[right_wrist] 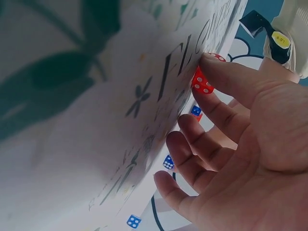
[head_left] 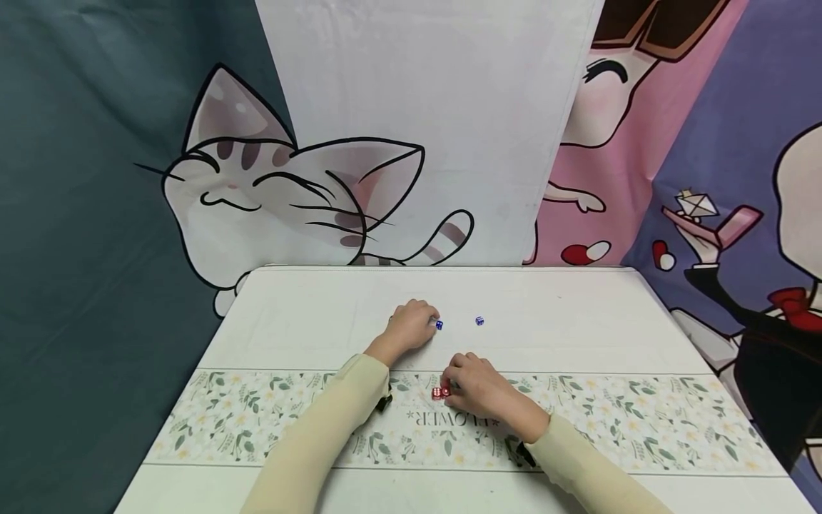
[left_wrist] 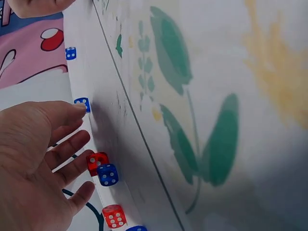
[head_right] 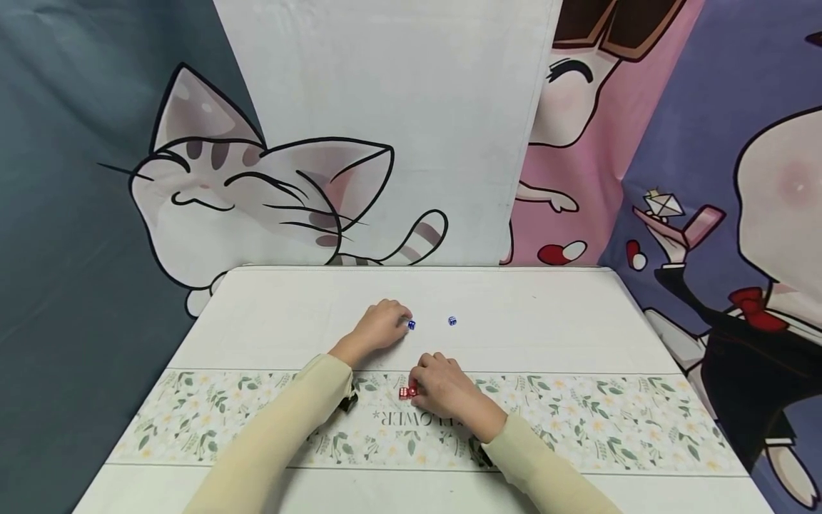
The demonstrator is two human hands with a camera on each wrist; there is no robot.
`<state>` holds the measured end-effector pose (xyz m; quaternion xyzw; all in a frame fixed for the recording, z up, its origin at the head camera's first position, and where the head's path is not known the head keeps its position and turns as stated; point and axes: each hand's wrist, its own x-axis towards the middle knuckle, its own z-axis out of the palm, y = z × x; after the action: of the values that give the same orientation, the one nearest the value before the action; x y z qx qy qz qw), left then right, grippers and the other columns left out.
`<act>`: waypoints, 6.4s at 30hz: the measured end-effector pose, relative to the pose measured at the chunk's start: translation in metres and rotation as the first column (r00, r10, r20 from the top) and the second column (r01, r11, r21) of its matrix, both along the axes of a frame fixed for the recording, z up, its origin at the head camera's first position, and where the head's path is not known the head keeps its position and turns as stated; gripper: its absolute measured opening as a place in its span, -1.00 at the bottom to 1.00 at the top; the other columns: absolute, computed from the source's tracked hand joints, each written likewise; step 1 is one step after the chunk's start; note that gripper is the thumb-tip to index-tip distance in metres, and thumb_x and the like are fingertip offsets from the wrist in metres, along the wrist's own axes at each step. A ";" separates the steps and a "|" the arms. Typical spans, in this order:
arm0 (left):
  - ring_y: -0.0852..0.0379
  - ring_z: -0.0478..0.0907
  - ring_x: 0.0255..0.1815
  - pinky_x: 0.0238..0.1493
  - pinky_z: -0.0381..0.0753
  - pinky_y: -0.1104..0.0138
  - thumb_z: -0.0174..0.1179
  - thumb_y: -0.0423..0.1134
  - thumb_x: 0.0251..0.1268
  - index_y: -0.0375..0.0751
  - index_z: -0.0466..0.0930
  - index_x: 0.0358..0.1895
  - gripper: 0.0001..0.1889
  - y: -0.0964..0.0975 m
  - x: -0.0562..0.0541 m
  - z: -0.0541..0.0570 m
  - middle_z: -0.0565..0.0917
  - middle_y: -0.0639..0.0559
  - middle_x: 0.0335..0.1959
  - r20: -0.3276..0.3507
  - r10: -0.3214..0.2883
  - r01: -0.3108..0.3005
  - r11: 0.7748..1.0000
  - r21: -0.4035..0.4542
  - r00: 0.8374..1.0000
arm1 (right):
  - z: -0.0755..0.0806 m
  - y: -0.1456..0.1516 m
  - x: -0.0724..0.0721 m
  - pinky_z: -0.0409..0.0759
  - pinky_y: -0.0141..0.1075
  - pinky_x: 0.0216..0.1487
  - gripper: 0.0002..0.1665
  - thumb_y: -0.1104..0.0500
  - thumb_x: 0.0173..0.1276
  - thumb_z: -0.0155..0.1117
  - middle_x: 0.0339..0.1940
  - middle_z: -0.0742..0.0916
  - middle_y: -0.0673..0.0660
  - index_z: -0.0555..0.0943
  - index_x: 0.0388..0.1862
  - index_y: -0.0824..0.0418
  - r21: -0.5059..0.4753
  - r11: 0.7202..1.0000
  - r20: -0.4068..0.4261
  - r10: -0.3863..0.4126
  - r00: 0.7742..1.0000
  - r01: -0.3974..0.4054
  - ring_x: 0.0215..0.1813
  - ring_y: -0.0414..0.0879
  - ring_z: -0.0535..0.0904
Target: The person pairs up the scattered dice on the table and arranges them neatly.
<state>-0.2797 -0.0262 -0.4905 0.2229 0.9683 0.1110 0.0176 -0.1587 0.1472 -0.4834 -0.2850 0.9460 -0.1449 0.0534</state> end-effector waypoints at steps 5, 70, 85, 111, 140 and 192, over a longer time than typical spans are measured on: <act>0.05 0.53 0.13 0.20 0.46 0.06 0.20 -0.14 0.42 0.00 0.71 0.07 -0.76 0.002 -0.002 -0.001 0.66 0.07 0.03 -0.005 -0.007 0.007 1.000 -0.010 1.000 | 0.001 0.000 0.001 0.40 -0.12 -0.13 -0.80 0.04 0.24 0.53 -0.15 0.57 -0.04 0.66 -0.24 -0.02 0.002 1.000 -0.011 0.009 1.000 -0.009 -0.14 -0.09 0.40; 0.08 0.53 -0.03 -0.03 0.56 0.18 0.32 -0.08 0.30 0.02 0.71 -0.15 -0.86 -0.013 0.076 0.000 0.66 0.11 -0.06 -0.049 -0.135 0.133 0.990 -0.037 0.990 | -0.003 0.001 0.002 0.35 -0.18 -0.19 -0.80 0.02 0.25 0.52 -0.19 0.55 -0.06 0.67 -0.22 -0.02 0.008 1.000 -0.039 0.005 0.999 -0.005 -0.19 -0.12 0.35; 0.10 0.50 -0.08 -0.12 0.56 0.20 0.34 -0.09 0.29 0.02 0.70 -0.20 -0.88 -0.017 0.087 0.003 0.65 0.12 -0.09 -0.048 -0.131 0.130 0.991 -0.019 0.990 | -0.003 0.002 0.002 0.35 -0.16 -0.17 -0.80 0.03 0.27 0.50 -0.16 0.55 -0.05 0.66 -0.20 -0.03 0.004 1.000 -0.016 -0.001 1.000 0.001 -0.17 -0.11 0.35; 0.11 0.44 -0.16 -0.20 0.52 0.22 0.35 -0.09 0.28 0.03 0.67 -0.18 -0.87 -0.019 0.093 0.002 0.62 0.12 -0.17 -0.066 -0.134 0.134 0.991 0.000 0.989 | 0.028 0.037 -0.033 0.52 0.11 0.13 -0.73 0.08 0.38 0.40 0.10 0.62 0.22 0.66 0.00 0.14 -0.106 0.989 -0.026 -0.104 0.994 0.101 0.17 0.21 0.55; 0.11 0.39 -0.16 -0.23 0.48 0.23 0.27 -0.08 0.39 0.06 0.61 -0.10 -0.87 -0.020 0.095 -0.001 0.57 0.12 -0.12 -0.070 -0.162 0.159 0.987 -0.037 0.984 | 0.003 0.073 -0.100 0.45 0.20 0.20 -0.49 0.13 0.33 0.40 0.15 0.53 0.41 0.56 0.23 0.24 -0.148 0.946 0.105 -0.274 0.956 0.287 0.16 0.28 0.47; 0.11 0.40 -0.13 -0.17 0.49 0.23 0.26 -0.05 0.40 0.08 0.60 -0.08 -0.86 -0.020 0.094 -0.001 0.58 0.12 -0.09 -0.070 -0.163 0.159 0.986 -0.059 0.984 | -0.007 0.048 -0.087 0.45 0.20 0.11 -0.85 0.08 0.35 0.40 0.07 0.58 0.28 0.68 -0.15 0.05 -0.014 0.950 0.035 -0.312 0.950 0.312 0.13 0.26 0.48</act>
<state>-0.1854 -0.0467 -0.4911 0.3039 0.9497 0.0750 -0.0040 -0.2455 0.1947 -0.4901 -0.1301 0.9767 -0.1654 0.0424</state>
